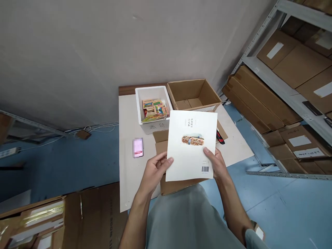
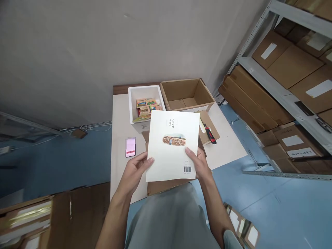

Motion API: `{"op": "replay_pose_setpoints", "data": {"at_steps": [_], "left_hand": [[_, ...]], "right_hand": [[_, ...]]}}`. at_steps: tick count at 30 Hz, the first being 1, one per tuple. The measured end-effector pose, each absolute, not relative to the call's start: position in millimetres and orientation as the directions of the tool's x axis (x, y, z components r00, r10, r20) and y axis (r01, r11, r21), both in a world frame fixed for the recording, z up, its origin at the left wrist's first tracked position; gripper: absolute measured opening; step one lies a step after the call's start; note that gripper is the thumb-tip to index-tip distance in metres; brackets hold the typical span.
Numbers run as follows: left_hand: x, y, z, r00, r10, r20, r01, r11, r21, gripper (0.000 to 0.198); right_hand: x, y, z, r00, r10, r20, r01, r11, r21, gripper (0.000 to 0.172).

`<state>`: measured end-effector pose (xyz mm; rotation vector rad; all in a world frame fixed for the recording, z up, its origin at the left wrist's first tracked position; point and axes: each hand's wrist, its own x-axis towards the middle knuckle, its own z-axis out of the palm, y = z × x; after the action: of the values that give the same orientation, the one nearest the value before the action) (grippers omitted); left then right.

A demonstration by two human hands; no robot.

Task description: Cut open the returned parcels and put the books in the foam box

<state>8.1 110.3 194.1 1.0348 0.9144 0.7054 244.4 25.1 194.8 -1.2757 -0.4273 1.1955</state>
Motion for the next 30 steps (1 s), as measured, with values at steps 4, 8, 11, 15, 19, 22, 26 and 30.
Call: {"op": "replay_pose_setpoints", "data": {"at_steps": [4, 8, 11, 15, 19, 22, 26, 30], "left_hand": [[32, 107, 199, 0.458, 0.842, -0.285, -0.128, 0.380, 0.916, 0.065], [59, 104, 197, 0.344, 0.896, -0.281, -0.147, 0.347, 0.926, 0.070], [90, 93, 192, 0.228, 0.934, -0.275, -0.111, 0.305, 0.946, 0.070], [134, 70, 184, 0.166, 0.976, -0.137, -0.026, 0.143, 0.989, 0.052], [153, 63, 178, 0.318, 0.945, -0.080, 0.054, 0.066, 0.996, 0.049], [140, 80, 172, 0.341, 0.929, -0.144, 0.100, 0.116, 0.988, 0.059], [111, 108, 165, 0.068, 0.984, -0.164, 0.116, 0.155, 0.981, 0.085], [102, 117, 169, 0.234, 0.938, -0.254, -0.051, 0.273, 0.961, 0.083]], "right_hand": [[269, 31, 185, 0.392, 0.864, -0.316, -0.328, -0.190, -0.925, 0.066], [291, 46, 173, 0.540, 0.834, -0.116, -0.004, -0.135, -0.991, 0.069], [292, 51, 171, 0.495, 0.866, -0.067, 0.056, -0.109, -0.992, 0.074], [277, 48, 181, 0.259, 0.961, -0.094, -0.032, -0.089, -0.996, 0.088], [288, 47, 183, 0.333, 0.940, -0.079, -0.036, -0.071, -0.997, 0.078], [318, 47, 179, 0.408, 0.902, -0.144, -0.120, -0.103, -0.987, 0.068], [348, 46, 177, 0.444, 0.864, -0.238, -0.326, -0.091, -0.941, 0.073], [354, 49, 173, 0.456, 0.855, -0.245, -0.409, -0.043, -0.912, 0.070]]}}
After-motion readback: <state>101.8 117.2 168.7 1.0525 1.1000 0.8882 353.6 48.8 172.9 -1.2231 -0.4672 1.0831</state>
